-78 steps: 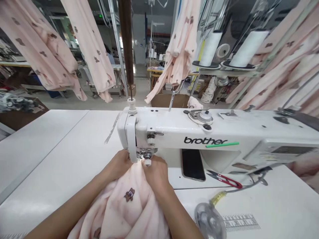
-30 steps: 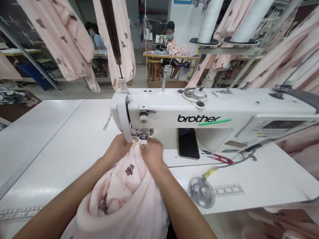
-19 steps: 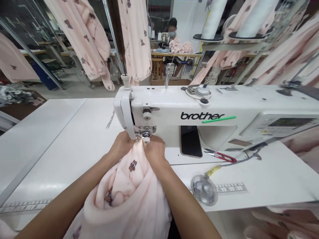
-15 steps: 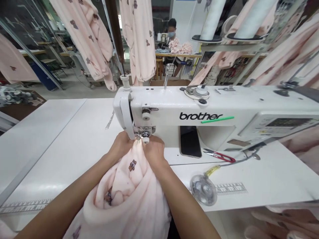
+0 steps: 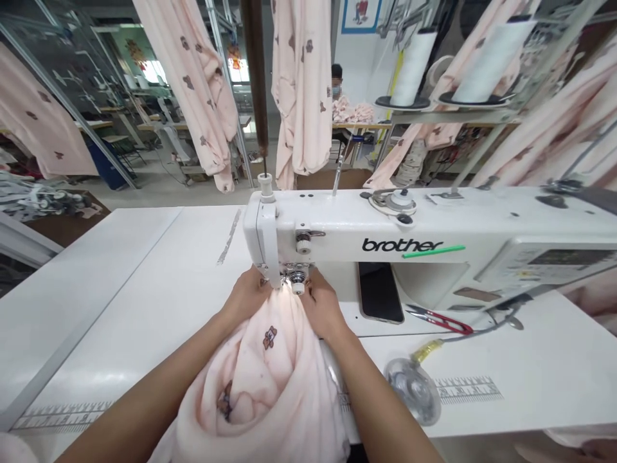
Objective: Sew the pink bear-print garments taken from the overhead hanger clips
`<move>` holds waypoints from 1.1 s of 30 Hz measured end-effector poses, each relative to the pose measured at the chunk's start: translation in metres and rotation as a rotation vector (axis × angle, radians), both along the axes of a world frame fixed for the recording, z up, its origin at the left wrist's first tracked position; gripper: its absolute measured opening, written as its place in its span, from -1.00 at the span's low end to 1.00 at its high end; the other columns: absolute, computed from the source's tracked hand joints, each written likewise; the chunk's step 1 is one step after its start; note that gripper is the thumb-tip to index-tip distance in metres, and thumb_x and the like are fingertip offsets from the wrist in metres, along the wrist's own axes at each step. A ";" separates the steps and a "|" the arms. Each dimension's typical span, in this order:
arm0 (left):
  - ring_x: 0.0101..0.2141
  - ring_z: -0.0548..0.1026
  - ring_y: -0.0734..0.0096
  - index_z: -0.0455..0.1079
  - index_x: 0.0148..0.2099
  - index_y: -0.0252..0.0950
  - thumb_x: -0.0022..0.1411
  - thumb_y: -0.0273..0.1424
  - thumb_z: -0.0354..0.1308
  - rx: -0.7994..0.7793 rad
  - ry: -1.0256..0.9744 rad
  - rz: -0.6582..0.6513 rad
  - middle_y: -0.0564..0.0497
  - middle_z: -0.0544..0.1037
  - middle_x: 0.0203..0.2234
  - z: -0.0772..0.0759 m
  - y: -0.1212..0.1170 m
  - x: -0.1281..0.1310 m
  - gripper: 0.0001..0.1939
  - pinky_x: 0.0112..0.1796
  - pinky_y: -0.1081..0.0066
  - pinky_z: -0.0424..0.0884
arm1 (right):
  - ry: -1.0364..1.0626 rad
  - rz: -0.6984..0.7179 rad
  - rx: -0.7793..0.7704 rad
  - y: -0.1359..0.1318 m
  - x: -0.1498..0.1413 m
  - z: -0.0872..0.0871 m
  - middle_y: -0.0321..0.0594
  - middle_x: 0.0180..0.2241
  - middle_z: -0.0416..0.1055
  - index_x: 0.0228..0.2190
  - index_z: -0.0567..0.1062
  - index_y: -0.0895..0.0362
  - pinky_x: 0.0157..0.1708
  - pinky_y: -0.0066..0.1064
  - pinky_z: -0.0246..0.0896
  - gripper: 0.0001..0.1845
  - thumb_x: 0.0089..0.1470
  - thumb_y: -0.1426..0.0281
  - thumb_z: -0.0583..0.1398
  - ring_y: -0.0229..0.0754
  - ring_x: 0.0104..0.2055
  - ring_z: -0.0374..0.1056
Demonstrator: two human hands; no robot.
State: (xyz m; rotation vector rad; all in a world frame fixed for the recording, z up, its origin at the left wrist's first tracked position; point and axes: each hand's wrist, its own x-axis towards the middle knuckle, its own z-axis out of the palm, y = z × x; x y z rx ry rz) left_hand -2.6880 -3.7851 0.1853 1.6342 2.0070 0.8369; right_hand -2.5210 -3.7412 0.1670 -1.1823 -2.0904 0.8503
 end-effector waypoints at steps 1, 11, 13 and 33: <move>-0.30 0.46 0.27 0.22 -0.08 -0.25 0.14 -0.48 -0.05 0.000 -0.006 0.006 -0.02 0.48 -0.26 0.000 0.000 0.000 -0.73 -0.32 0.36 0.31 | 0.025 -0.001 -0.010 0.001 0.001 -0.001 -0.21 -0.38 0.42 -0.34 0.35 0.12 -0.36 -0.42 0.18 -0.68 0.16 0.21 -0.09 -0.15 -0.30 0.33; -0.29 0.45 0.23 0.21 -0.04 -0.27 0.09 -0.54 -0.04 -0.038 -0.027 0.029 -0.01 0.51 -0.31 0.006 -0.001 0.002 -0.65 -0.29 0.34 0.31 | 0.127 -0.030 -0.108 0.005 0.000 -0.006 -0.21 -0.43 0.38 -0.41 0.25 0.08 -0.38 -0.33 0.17 -0.72 0.09 0.14 -0.06 -0.10 -0.38 0.29; -0.27 0.45 0.23 0.21 -0.04 -0.27 0.08 -0.54 -0.02 -0.037 -0.029 0.028 -0.01 0.51 -0.30 0.005 -0.001 0.002 -0.65 -0.28 0.35 0.31 | 0.135 -0.030 -0.117 0.005 0.000 -0.006 -0.20 -0.42 0.39 -0.39 0.26 0.08 -0.37 -0.31 0.18 -0.70 0.09 0.12 -0.06 -0.08 -0.37 0.31; -0.31 0.43 0.27 0.21 -0.13 -0.28 0.07 -0.54 -0.04 -0.046 -0.059 -0.012 0.01 0.48 -0.34 0.006 -0.004 -0.001 -0.73 -0.34 0.38 0.28 | 0.120 -0.033 -0.126 0.007 -0.001 -0.012 -0.19 -0.46 0.40 -0.45 0.23 0.07 -0.37 -0.29 0.16 -0.72 0.04 0.13 -0.07 -0.06 -0.38 0.34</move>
